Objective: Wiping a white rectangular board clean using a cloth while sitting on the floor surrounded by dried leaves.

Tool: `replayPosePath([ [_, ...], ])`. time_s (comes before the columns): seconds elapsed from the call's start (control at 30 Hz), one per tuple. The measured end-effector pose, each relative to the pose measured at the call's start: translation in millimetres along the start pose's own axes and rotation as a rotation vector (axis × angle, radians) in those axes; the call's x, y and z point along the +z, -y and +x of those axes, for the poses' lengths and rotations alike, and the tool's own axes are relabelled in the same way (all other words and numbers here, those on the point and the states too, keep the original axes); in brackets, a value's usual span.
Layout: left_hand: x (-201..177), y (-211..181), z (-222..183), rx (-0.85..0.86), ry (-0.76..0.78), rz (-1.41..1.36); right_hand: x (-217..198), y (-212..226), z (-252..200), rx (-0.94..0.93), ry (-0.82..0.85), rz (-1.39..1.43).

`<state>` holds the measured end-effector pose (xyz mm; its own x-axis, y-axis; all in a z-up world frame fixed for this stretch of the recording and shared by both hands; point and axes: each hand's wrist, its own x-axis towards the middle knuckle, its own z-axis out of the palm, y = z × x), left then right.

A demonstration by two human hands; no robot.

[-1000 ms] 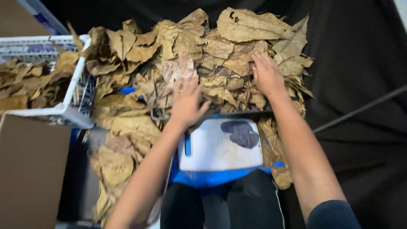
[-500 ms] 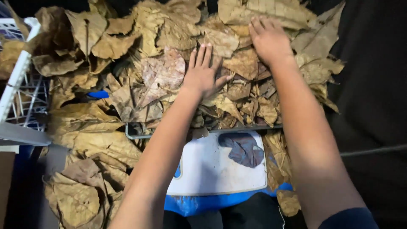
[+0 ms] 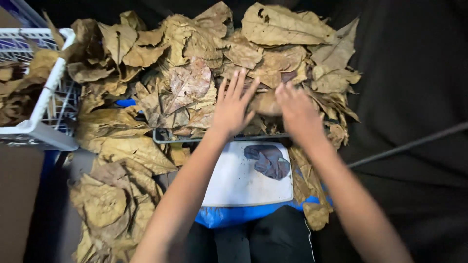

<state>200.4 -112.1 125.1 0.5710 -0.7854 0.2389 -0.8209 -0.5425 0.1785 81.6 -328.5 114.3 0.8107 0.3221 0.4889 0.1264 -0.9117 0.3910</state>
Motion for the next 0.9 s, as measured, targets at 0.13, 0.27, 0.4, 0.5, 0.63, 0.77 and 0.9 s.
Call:
replayPosePath([
  [0.13,33.2,-3.8,-80.7,0.127,-0.100,-0.098,-9.8,71.8,-48.5,0.033,-0.059,0.059],
  [0.27,77.1,-4.3,-165.4,0.263,-0.234,-0.099,-17.6,137.1,-82.6,0.077,-0.052,0.216],
  [0.4,103.1,-3.7,-225.6,0.280,-0.061,-0.019,-18.7,174.4,-103.8,0.090,0.212,0.469],
  [0.5,112.4,-3.2,-236.4,0.226,-0.023,-0.006,-6.5,183.1,-123.9,0.070,0.349,0.434],
  [0.63,126.1,-3.4,-233.4,0.214,-0.007,-0.019,-10.2,187.8,-125.6,0.082,0.429,0.341],
  [0.77,140.9,-4.8,-237.8,0.275,0.208,0.075,-12.3,177.1,-121.9,0.417,0.496,0.373],
  [0.9,139.4,-9.8,-234.5,0.272,0.279,0.114,-3.8,161.1,-138.5,0.788,0.569,0.495],
])
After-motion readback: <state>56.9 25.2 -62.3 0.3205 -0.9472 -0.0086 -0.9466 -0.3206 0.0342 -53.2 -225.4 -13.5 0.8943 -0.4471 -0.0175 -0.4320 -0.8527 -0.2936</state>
